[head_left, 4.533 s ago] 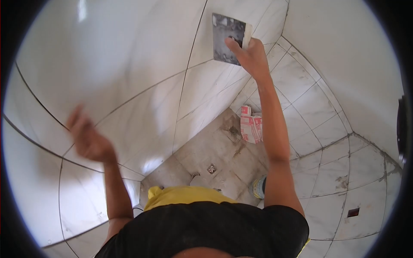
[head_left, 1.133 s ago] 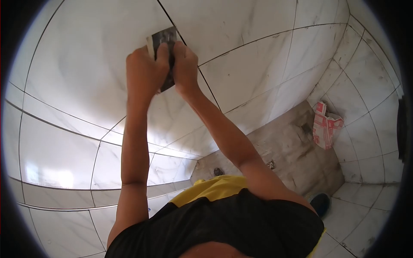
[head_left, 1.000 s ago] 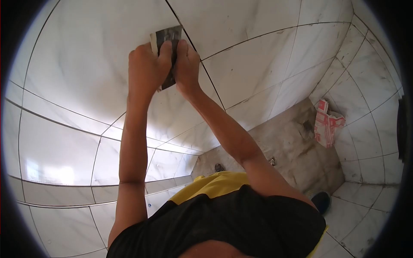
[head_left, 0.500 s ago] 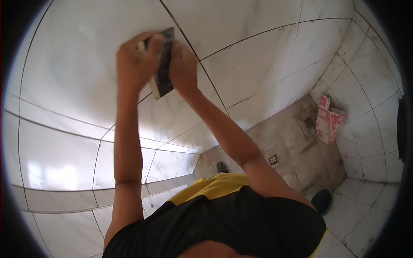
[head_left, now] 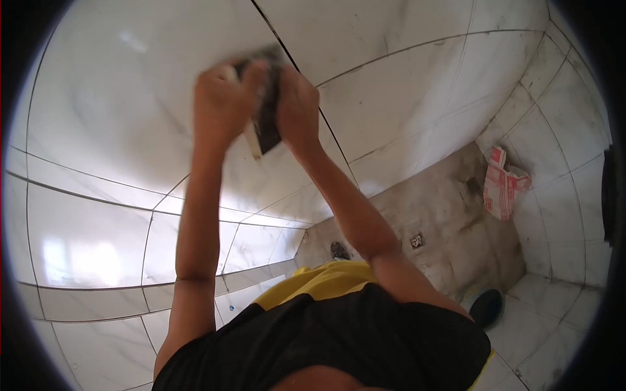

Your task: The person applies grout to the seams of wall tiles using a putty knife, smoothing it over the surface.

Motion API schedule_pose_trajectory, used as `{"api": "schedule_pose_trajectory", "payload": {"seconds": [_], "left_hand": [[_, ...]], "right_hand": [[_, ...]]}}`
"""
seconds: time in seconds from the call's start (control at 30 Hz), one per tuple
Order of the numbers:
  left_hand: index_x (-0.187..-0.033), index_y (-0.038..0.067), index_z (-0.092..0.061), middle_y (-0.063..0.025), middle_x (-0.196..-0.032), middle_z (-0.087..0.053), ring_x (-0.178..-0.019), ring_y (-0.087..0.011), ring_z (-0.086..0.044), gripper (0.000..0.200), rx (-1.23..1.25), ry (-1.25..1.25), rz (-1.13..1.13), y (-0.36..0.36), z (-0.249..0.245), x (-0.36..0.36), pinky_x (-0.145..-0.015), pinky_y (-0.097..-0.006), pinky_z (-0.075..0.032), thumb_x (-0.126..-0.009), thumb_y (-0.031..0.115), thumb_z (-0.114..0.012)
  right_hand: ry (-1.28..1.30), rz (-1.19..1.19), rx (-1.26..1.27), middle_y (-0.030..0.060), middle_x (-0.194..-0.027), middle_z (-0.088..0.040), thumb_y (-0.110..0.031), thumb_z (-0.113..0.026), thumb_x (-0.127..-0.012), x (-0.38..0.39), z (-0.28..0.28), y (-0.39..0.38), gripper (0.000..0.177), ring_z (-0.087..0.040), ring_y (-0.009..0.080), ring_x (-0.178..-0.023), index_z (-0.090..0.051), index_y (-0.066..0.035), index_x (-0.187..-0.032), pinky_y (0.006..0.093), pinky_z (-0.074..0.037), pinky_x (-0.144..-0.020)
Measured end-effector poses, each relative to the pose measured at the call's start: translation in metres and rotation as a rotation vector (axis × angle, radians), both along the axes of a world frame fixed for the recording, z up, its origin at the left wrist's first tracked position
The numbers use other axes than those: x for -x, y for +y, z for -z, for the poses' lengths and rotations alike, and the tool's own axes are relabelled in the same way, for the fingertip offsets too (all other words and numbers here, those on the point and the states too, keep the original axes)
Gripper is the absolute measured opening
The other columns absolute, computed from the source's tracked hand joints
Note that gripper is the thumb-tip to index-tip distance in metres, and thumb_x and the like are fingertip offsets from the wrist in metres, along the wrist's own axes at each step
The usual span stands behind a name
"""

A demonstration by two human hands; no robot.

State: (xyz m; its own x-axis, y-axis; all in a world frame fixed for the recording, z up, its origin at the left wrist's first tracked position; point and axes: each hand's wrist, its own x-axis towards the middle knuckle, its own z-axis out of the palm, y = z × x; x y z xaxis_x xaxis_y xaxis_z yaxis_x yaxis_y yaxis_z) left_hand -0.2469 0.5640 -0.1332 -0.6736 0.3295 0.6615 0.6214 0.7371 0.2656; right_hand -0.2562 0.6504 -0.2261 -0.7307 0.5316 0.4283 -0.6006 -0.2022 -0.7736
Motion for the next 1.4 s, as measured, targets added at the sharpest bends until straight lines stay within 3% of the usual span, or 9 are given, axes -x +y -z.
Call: {"api": "schedule_pose_trajectory", "payload": {"seconds": [0.07,0.13,0.23,1.0,1.07,1.17,1.23,1.27,1.4], "left_hand": [[-0.086,-0.005,-0.07,-0.0195,-0.069,-0.067,-0.055,-0.0307,-0.058,0.035,-0.379,-0.338,0.146,0.001,-0.037,-0.008,-0.061,-0.0374,-0.049,-0.09,0.03,-0.067],[-0.08,-0.006,-0.066,-0.0222,-0.066,-0.064,-0.053,-0.032,-0.056,0.037,-0.364,-0.266,0.153,0.009,-0.05,-0.01,-0.058,-0.0394,-0.047,-0.092,0.029,-0.064],[-0.068,-0.006,-0.058,-0.0203,-0.058,-0.059,-0.051,-0.0259,-0.055,0.043,-0.042,-0.076,-0.01,0.019,-0.045,-0.009,-0.053,-0.0409,-0.043,-0.094,0.029,-0.058],[-0.079,-0.008,-0.061,-0.024,-0.066,-0.063,-0.059,-0.0391,-0.061,0.038,-0.065,-0.151,0.029,0.006,-0.044,-0.008,-0.06,-0.0454,-0.046,-0.094,0.027,-0.055],[-0.074,-0.008,-0.059,-0.0245,-0.066,-0.062,-0.057,-0.041,-0.058,0.042,0.293,0.102,-0.085,0.004,-0.022,0.004,-0.057,-0.0459,-0.045,-0.094,0.029,-0.056],[-0.067,-0.007,-0.059,-0.025,-0.061,-0.059,-0.052,-0.042,-0.052,0.045,0.061,-0.009,0.022,0.011,-0.034,-0.006,-0.053,-0.0455,-0.044,-0.094,0.029,-0.057],[-0.065,-0.005,-0.059,-0.0257,-0.059,-0.058,-0.051,-0.0414,-0.052,0.046,-0.128,-0.061,0.066,0.015,-0.053,-0.007,-0.052,-0.0444,-0.045,-0.095,0.029,-0.058],[-0.067,-0.006,-0.059,-0.026,-0.062,-0.059,-0.055,-0.0428,-0.056,0.045,-0.169,-0.25,0.083,0.014,-0.061,-0.004,-0.054,-0.0448,-0.046,-0.095,0.029,-0.058],[-0.073,-0.005,-0.062,-0.0276,-0.07,-0.062,-0.067,-0.0469,-0.062,0.041,0.152,0.106,0.005,0.016,-0.032,-0.005,-0.059,-0.0481,-0.048,-0.095,0.029,-0.056]], "right_hand": [[-0.002,0.031,-0.06,0.0218,-0.073,-0.059,-0.028,-0.039,-0.106,0.009,-0.032,0.006,0.042,-0.055,0.0296,-0.064,-0.058,0.003,-0.085,0.0426,-0.045,-0.065],[0.005,-0.1,0.002,0.0184,-0.069,-0.058,-0.03,-0.04,-0.106,0.013,-0.049,0.004,0.043,-0.052,0.0249,-0.064,-0.057,0.003,-0.084,0.0411,-0.045,-0.065],[0.013,-0.085,0.107,0.0134,-0.069,-0.058,-0.029,-0.04,-0.107,0.01,-0.028,0.002,0.043,-0.05,0.0207,-0.064,-0.057,0.003,-0.084,0.0385,-0.045,-0.065],[0.024,-0.059,0.088,0.0113,-0.067,-0.057,-0.03,-0.036,-0.107,0.01,-0.019,-0.004,0.046,-0.05,0.0168,-0.065,-0.055,0.003,-0.081,0.0391,-0.044,-0.064],[0.073,-0.036,0.069,0.0147,-0.069,-0.059,-0.03,-0.036,-0.107,0.015,-0.016,-0.002,0.045,-0.051,0.0196,-0.065,-0.055,0.003,-0.082,0.0402,-0.045,-0.065],[0.0,-0.229,0.311,-0.0002,-0.071,-0.053,-0.031,-0.041,-0.107,0.005,-0.017,0.004,0.043,-0.045,0.0079,-0.069,-0.057,-0.001,-0.08,0.0307,-0.041,-0.062],[0.058,-0.085,-0.03,-0.0009,-0.072,-0.053,-0.029,-0.042,-0.106,0.015,-0.035,0.013,0.04,-0.046,0.0066,-0.071,-0.058,-0.003,-0.08,0.0298,-0.041,-0.062],[0.052,-0.083,-0.034,-0.0009,-0.072,-0.053,-0.029,-0.042,-0.106,0.018,-0.026,0.015,0.04,-0.046,0.0066,-0.071,-0.058,-0.003,-0.08,0.0298,-0.041,-0.062],[0.047,-0.12,0.213,0.0214,-0.075,-0.061,-0.03,-0.04,-0.105,0.012,-0.015,0.003,0.042,-0.052,0.0288,-0.065,-0.059,0.003,-0.087,0.0407,-0.046,-0.069]]}}
